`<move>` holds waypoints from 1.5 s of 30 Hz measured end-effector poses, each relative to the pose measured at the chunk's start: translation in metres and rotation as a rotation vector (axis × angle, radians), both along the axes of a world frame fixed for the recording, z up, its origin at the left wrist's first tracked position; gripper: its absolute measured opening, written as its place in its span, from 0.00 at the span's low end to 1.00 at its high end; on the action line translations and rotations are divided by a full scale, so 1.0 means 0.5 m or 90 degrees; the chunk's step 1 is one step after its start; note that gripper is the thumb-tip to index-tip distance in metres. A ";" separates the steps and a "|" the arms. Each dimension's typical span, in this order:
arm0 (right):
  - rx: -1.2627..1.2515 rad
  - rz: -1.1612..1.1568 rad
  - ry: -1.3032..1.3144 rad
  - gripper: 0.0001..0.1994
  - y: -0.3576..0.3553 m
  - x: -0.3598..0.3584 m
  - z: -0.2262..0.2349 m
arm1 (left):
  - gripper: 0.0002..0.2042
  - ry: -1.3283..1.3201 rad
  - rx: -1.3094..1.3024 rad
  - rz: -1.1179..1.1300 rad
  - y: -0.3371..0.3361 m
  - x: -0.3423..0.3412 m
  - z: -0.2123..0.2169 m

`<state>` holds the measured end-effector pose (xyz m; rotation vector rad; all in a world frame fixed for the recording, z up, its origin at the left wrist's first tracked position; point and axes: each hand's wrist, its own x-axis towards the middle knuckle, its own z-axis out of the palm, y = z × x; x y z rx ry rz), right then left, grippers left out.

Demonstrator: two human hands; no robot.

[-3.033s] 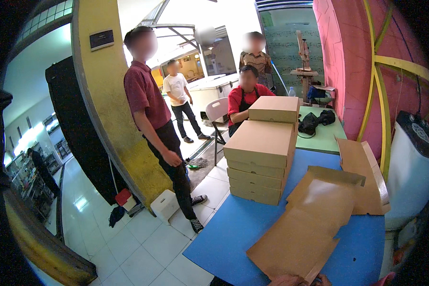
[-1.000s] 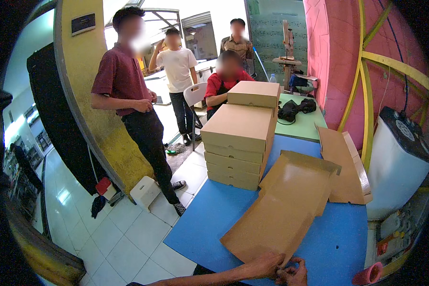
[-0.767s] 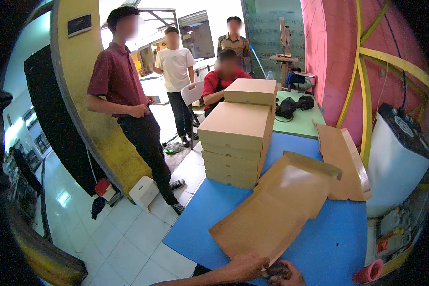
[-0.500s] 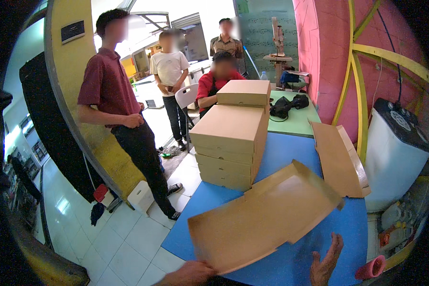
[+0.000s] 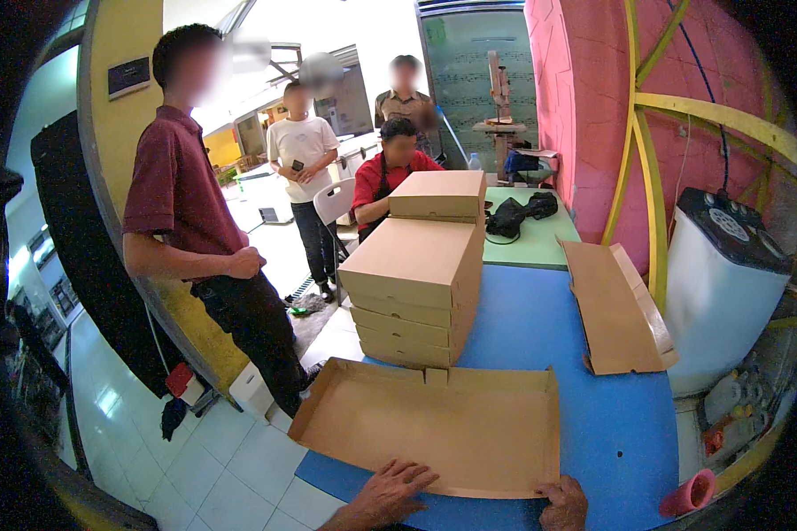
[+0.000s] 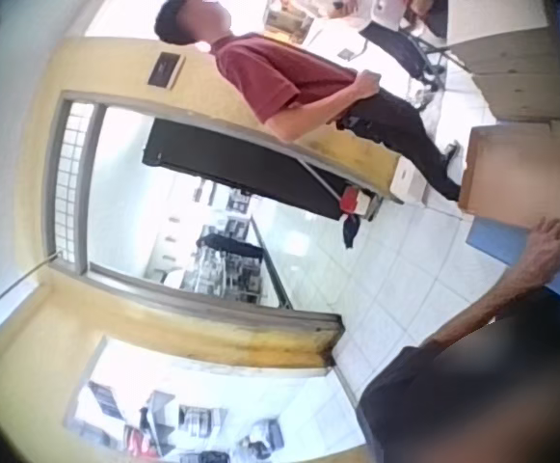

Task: The person assembles flat cardboard pieces into boxes on a blue table, folding flaps and securing them with tape. Other people are present in the background, some handling boxes or standing nearby.

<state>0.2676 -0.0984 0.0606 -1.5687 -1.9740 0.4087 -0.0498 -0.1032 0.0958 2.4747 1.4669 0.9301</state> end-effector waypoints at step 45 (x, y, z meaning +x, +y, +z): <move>0.038 -0.101 0.237 0.17 -0.040 -0.004 -0.008 | 0.09 0.172 -0.413 -0.124 0.054 0.036 -0.051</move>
